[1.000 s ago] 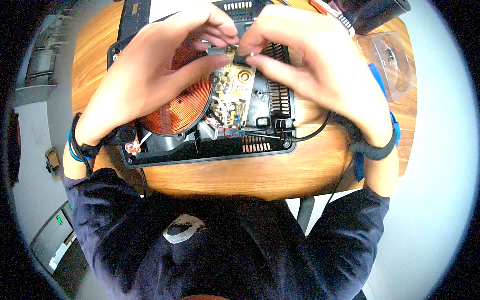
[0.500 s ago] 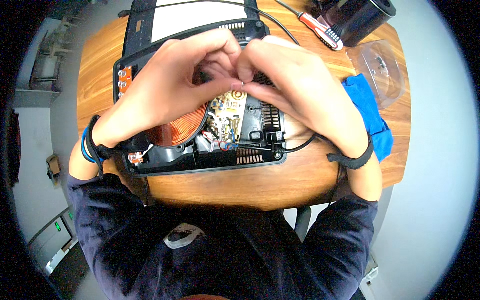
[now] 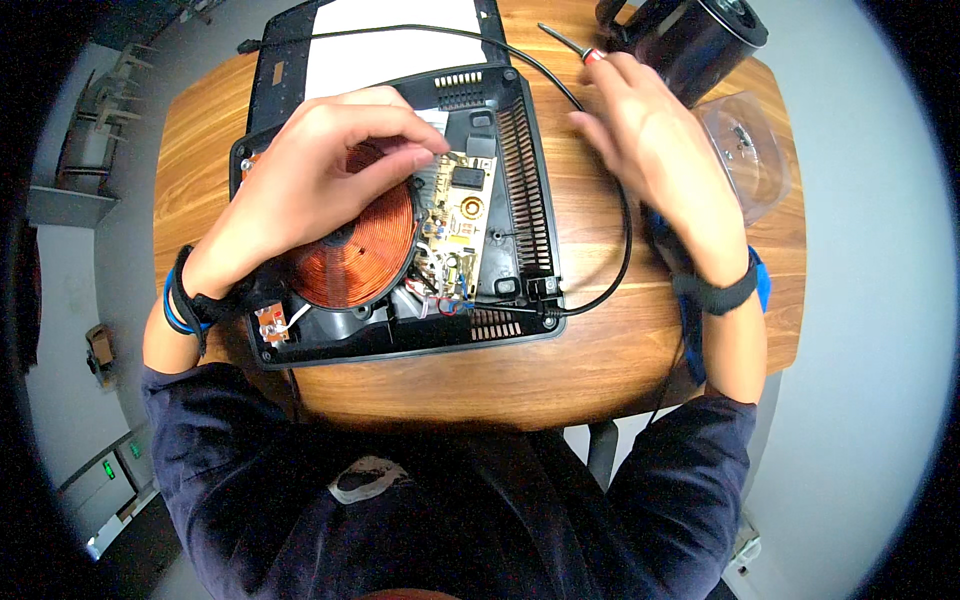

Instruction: The person disassembles an induction cooktop, removes the copper coil and fan, cleans the underside of the glass top with a blue cloth, and reassembles the unit by reinstalling the coil, fan, and glass top.

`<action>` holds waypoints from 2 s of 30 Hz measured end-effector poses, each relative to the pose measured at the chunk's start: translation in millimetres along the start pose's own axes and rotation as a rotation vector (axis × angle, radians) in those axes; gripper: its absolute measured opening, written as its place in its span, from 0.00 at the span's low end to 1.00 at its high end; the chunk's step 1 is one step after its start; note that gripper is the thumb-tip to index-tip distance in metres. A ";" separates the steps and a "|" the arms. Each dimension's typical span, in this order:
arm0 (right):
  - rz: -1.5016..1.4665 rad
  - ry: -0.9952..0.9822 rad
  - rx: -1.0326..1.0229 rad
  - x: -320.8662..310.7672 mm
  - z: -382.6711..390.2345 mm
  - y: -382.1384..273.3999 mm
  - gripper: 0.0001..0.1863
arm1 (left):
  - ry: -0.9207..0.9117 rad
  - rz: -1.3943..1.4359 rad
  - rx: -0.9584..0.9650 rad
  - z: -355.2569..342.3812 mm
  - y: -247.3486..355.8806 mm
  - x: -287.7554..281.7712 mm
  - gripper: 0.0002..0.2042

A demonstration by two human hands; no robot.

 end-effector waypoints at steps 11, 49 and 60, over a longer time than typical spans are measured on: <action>0.258 -0.239 0.198 53.9 -21.6 81.8 0.33 | 0.133 0.164 -0.139 24.7 -17.3 -18.3 0.07; -0.324 -0.238 -0.034 -17.2 26.0 -54.6 0.19 | 0.188 0.147 -0.141 21.8 -17.2 -12.9 0.08; -0.350 -0.224 -0.057 -14.4 24.9 -49.2 0.19 | 0.192 0.174 -0.155 19.4 -21.6 -9.2 0.08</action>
Point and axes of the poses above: each hand's wrist, its own z-axis away from the middle knuckle, its own x-axis out of the palm, y = z × x, the point moved 8 cm from there along -z, towards the middle knuckle, and after that the axes turned 14 degrees about x, right-handed, at the moved point
